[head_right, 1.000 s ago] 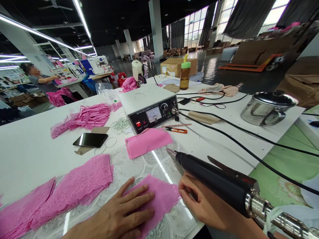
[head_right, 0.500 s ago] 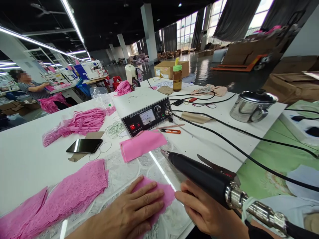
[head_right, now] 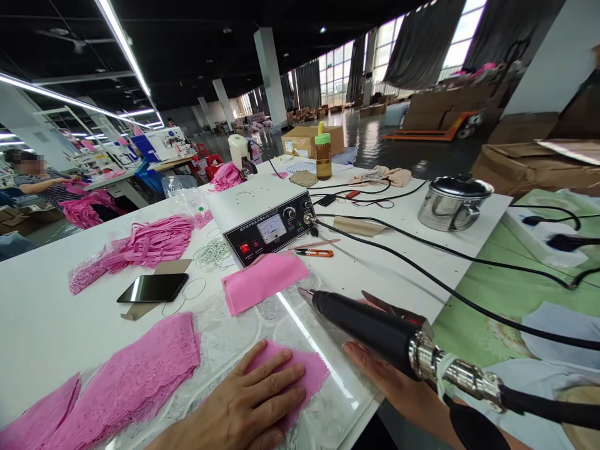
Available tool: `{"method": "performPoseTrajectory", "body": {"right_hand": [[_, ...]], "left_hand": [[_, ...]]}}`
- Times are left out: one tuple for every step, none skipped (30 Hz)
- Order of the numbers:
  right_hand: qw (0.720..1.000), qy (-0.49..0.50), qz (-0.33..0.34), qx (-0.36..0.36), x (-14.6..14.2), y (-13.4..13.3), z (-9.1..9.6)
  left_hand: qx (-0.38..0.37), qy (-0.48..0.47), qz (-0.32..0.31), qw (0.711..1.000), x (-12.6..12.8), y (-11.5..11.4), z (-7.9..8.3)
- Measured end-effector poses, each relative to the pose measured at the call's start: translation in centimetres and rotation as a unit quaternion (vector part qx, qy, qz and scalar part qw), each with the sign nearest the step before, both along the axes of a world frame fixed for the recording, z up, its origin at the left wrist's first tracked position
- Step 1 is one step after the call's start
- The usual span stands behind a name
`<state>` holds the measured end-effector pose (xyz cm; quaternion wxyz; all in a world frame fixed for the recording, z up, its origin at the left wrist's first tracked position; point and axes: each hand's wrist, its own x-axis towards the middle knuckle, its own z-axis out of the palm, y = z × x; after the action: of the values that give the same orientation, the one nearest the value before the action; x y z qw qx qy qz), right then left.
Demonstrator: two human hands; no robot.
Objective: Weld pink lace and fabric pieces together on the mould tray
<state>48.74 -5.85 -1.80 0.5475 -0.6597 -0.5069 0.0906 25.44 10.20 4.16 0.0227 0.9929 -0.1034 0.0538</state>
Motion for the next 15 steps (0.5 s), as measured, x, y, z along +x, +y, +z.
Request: {"method": "performPoseTrajectory", "body": {"right_hand": [[0.999, 0.018, -0.024, 0.017, 0.0, 0.3, 0.4], [0.998, 0.035, -0.039, 0.039, -0.2, 0.6, 0.8], [0.995, 0.061, -0.047, 0.062, -0.4, 0.9, 1.3], [0.991, 0.09, -0.047, 0.084, -0.7, 1.2, 1.8], [0.987, 0.119, -0.037, 0.103, -1.0, 1.5, 2.2], [0.982, 0.144, -0.023, 0.116, -1.4, 1.9, 2.4], [0.977, 0.172, -0.012, 0.126, -1.8, 2.2, 2.5], [0.97, 0.199, -0.004, 0.139, -2.2, 2.6, 2.4], [0.961, 0.228, -0.002, 0.155, -2.6, 3.0, 2.3], [0.95, 0.258, -0.008, 0.175, -2.9, 3.5, 2.1], [0.936, 0.29, -0.021, 0.197, -3.1, 3.9, 2.0], [0.92, 0.322, -0.039, 0.221, -3.2, 4.4, 2.0], [0.903, 0.348, -0.061, 0.244, -3.2, 4.9, 2.1], [0.888, 0.367, -0.081, 0.264, -3.0, 5.3, 2.4], [0.876, 0.379, -0.099, 0.282, -2.8, 5.6, 2.8]], "left_hand": [[0.002, -0.003, 0.0, 1.0, 0.0, 0.0, -0.1], [0.003, -0.006, -0.001, 1.0, 0.0, 0.1, -0.2], [0.005, -0.007, -0.004, 1.0, 0.0, 0.1, -0.2], [0.009, -0.005, -0.008, 1.0, 0.0, 0.1, -0.2], [0.012, -0.005, -0.011, 1.0, 0.0, 0.1, -0.2], [0.012, -0.008, -0.013, 1.0, 0.0, 0.1, -0.2], [0.01, -0.012, -0.012, 1.0, 0.1, 0.1, -0.2], [0.004, -0.017, -0.01, 1.0, 0.1, 0.0, -0.1], [-0.005, -0.021, -0.006, 1.0, 0.0, 0.0, -0.1], [-0.014, -0.021, -0.001, 1.0, 0.0, -0.1, -0.1], [-0.022, -0.018, 0.002, 1.0, 0.0, -0.1, 0.0], [-0.027, -0.012, 0.005, 1.0, 0.0, -0.2, 0.0], [-0.029, -0.007, 0.007, 1.0, 0.0, -0.2, 0.1], [-0.03, -0.003, 0.009, 1.0, 0.0, -0.2, 0.1], [-0.03, -0.001, 0.011, 0.999, 0.0, -0.3, 0.2]]}}
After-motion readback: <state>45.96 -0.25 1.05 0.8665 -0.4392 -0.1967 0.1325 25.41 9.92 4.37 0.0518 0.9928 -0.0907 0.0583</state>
